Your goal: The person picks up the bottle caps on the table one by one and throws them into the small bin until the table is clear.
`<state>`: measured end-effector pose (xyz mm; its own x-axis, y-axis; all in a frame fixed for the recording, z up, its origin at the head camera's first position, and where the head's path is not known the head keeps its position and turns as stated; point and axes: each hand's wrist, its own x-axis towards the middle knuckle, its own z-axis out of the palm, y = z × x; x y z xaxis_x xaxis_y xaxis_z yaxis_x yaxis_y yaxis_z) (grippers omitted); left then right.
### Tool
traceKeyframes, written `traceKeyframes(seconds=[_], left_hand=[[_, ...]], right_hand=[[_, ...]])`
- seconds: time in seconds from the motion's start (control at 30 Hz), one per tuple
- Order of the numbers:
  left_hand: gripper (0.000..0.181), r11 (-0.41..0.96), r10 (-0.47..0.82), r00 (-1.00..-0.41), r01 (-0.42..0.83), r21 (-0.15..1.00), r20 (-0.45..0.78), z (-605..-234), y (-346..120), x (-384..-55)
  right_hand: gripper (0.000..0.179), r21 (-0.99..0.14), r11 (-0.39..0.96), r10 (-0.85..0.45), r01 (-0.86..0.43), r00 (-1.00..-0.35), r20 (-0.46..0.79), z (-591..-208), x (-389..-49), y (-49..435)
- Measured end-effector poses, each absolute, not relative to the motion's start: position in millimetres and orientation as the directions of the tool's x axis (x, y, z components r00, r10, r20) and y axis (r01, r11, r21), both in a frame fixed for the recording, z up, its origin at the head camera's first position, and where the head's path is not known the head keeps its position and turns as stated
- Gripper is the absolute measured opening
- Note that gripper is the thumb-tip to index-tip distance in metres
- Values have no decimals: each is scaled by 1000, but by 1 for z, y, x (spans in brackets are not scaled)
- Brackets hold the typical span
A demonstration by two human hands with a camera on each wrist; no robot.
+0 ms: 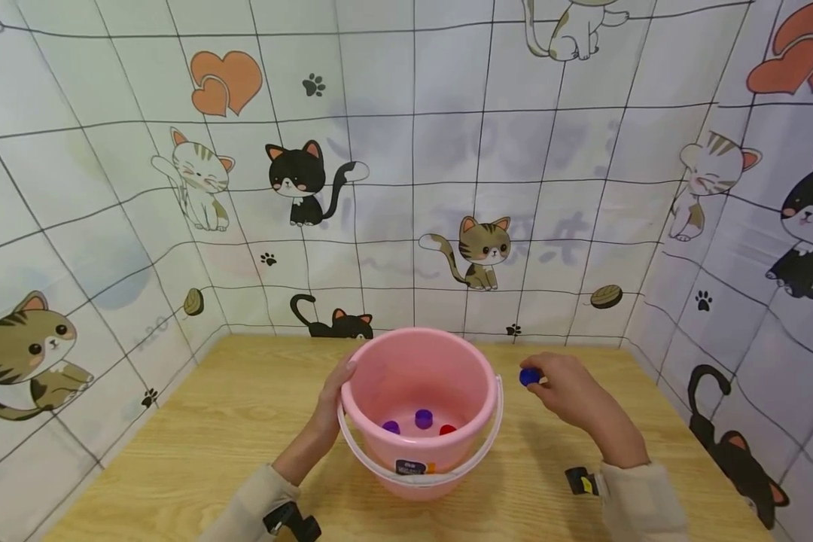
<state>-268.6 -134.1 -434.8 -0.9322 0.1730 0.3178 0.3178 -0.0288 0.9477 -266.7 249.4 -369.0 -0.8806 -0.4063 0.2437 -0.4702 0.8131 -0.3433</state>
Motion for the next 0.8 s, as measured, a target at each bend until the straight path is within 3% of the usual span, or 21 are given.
traceKeyframes(seconds=[0.8], left_hand=[[52,-29,176,-929,327,945,327,-434,-134,-267]], right_hand=[[31,-321,808,-424,-494,-866,263,-361,-271,246]])
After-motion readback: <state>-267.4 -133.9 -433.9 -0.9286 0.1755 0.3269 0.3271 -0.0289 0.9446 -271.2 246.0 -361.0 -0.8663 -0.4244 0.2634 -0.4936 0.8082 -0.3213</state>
